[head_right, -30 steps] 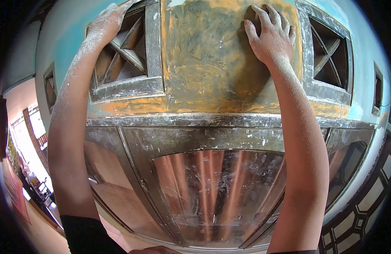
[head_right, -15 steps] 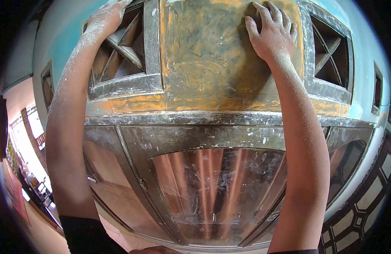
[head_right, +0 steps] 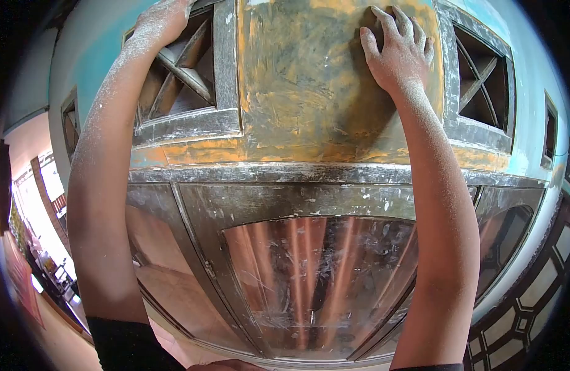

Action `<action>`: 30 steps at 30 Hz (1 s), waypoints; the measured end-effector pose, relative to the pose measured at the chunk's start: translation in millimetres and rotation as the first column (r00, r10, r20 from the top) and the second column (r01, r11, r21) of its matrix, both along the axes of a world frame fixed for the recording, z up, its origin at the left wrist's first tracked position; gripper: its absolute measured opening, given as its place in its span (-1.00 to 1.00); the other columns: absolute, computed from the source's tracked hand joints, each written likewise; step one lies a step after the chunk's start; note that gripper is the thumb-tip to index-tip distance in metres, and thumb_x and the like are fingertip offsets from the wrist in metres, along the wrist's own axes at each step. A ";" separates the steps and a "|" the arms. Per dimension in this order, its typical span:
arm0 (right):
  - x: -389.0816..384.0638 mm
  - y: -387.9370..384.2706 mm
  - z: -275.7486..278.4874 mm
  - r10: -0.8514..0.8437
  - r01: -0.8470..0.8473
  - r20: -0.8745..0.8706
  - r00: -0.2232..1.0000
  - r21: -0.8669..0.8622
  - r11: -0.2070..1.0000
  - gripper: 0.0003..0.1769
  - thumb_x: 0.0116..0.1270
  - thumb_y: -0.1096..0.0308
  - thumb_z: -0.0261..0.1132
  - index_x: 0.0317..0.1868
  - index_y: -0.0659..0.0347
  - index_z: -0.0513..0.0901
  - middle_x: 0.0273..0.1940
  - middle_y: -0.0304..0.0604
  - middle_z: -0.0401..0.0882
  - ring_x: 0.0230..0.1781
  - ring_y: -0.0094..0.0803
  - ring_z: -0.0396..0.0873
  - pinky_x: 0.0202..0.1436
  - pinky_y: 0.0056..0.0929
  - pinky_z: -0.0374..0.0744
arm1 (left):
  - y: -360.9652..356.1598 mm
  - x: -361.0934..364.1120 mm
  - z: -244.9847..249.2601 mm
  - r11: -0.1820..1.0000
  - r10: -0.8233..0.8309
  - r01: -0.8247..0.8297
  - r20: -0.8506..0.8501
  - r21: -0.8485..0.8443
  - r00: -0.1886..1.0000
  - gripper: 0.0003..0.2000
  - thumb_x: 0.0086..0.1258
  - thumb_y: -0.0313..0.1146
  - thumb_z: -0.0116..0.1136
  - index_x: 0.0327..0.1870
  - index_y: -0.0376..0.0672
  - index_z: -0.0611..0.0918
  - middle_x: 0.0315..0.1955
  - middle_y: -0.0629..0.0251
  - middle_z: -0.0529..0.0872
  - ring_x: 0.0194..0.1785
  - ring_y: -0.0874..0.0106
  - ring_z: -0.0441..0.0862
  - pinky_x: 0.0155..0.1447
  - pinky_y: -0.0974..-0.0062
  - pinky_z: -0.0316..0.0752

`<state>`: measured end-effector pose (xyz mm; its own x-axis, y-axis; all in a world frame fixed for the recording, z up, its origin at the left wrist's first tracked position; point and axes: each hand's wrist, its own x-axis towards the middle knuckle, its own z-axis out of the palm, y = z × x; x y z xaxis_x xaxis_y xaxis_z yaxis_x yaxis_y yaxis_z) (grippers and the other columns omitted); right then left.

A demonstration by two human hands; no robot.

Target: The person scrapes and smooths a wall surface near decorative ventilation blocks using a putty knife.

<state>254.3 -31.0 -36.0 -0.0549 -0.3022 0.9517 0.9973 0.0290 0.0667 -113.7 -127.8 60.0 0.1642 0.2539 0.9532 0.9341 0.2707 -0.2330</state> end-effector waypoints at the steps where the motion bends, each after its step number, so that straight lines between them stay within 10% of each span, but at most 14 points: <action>1: 0.0 0.1 -0.3 0.001 -0.001 -0.002 1.000 0.001 1.000 -0.41 0.55 -0.20 0.11 0.53 -0.39 0.40 0.57 -0.23 0.29 0.60 -0.05 0.19 0.64 0.07 0.12 | 1.3 1.1 1.8 1.000 0.003 -0.003 0.015 -0.003 1.000 -0.57 0.58 -0.38 -0.14 0.41 0.10 0.56 0.21 -0.07 0.65 0.27 0.01 0.66 0.32 0.05 0.56; 30: 1.6 -6.2 -20.2 0.023 -0.023 -0.003 1.000 -0.060 0.998 -0.40 0.55 -0.18 0.10 0.54 -0.35 0.39 0.60 -0.19 0.25 0.65 -0.09 0.11 0.69 0.12 0.03 | 5.7 28.2 -0.6 0.997 -0.069 0.070 0.074 -0.011 0.995 -0.64 0.57 -0.27 -0.10 0.15 -0.15 0.72 0.03 -0.05 0.79 0.13 0.05 0.76 0.18 0.04 0.63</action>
<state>255.9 -37.2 -56.1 -0.0464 -0.2457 0.9682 0.9965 0.0560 0.0620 -85.5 -122.1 59.4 0.1113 0.2572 0.9599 0.9652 0.2019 -0.1660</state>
